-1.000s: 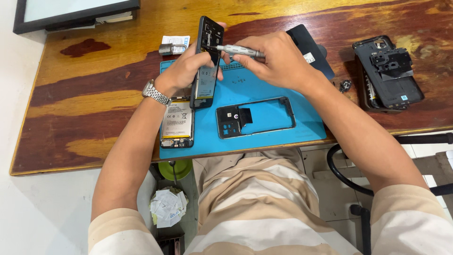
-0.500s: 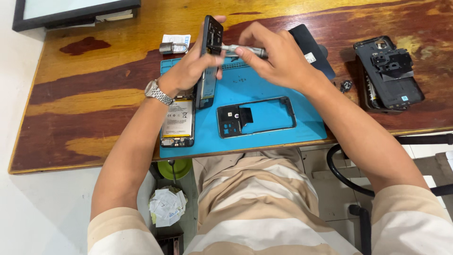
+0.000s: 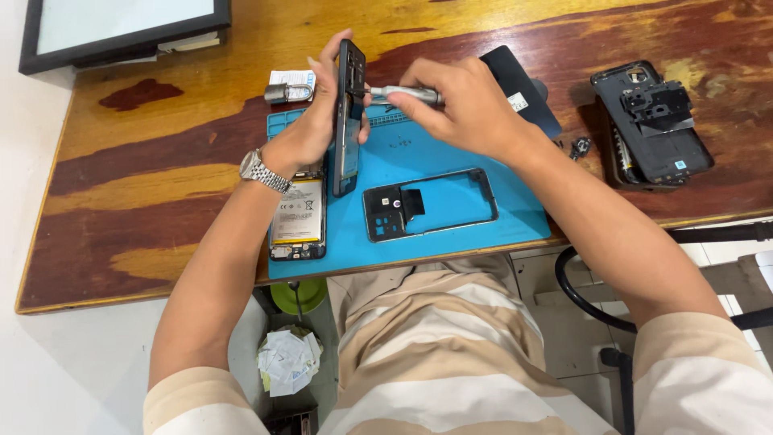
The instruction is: The person repairs a disassembled smartphone at a workbench. They unscrew screws from the phone's midframe with a screwdriver, lift the battery and flex cables out of the housing, reposition the frame, and continue driving screws while holding the phone upright.
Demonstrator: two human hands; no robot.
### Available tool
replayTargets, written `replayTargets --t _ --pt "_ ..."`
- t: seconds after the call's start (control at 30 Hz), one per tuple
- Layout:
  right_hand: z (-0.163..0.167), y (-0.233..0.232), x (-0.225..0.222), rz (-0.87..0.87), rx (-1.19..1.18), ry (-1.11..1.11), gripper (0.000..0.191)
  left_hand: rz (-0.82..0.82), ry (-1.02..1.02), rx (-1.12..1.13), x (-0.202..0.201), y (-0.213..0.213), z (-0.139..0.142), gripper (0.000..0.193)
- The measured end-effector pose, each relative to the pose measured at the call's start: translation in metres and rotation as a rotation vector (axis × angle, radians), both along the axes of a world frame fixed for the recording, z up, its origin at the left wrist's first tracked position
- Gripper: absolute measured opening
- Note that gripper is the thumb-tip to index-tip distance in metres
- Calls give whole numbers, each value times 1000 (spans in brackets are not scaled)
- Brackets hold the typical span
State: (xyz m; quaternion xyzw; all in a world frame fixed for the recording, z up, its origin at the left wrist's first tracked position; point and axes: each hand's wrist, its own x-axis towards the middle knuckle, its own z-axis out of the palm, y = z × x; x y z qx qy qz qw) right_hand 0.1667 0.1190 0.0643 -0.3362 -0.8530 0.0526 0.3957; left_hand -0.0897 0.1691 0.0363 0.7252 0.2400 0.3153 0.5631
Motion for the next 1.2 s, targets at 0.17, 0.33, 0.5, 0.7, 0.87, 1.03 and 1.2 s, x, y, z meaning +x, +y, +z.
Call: replayTargets --t 0.17,0.33,0.5,0.7,0.87,1.03,1.2 --pt "1 -2 -1 9 19 -5 26 26 36 -24 0 -2 0 95" --pt "-3 1 0 -39 35 38 39 15 3 -40 2 -2 -4 94" --pt "-6 5 -1 -34 102 23 40 56 15 -58 4 0 -6 97" --pt "-3 5 0 -103 -77 -74 50 87 9 -68 4 0 -7 100" --pt "-3 7 0 -83 -35 -83 54 95 7 -81 6 1 -5 101" --pt "-7 8 2 -21 -54 -49 43 80 5 -94 6 2 -4 102" --pt "-5 10 3 -62 -193 -90 50 80 25 -80 5 1 -4 106"
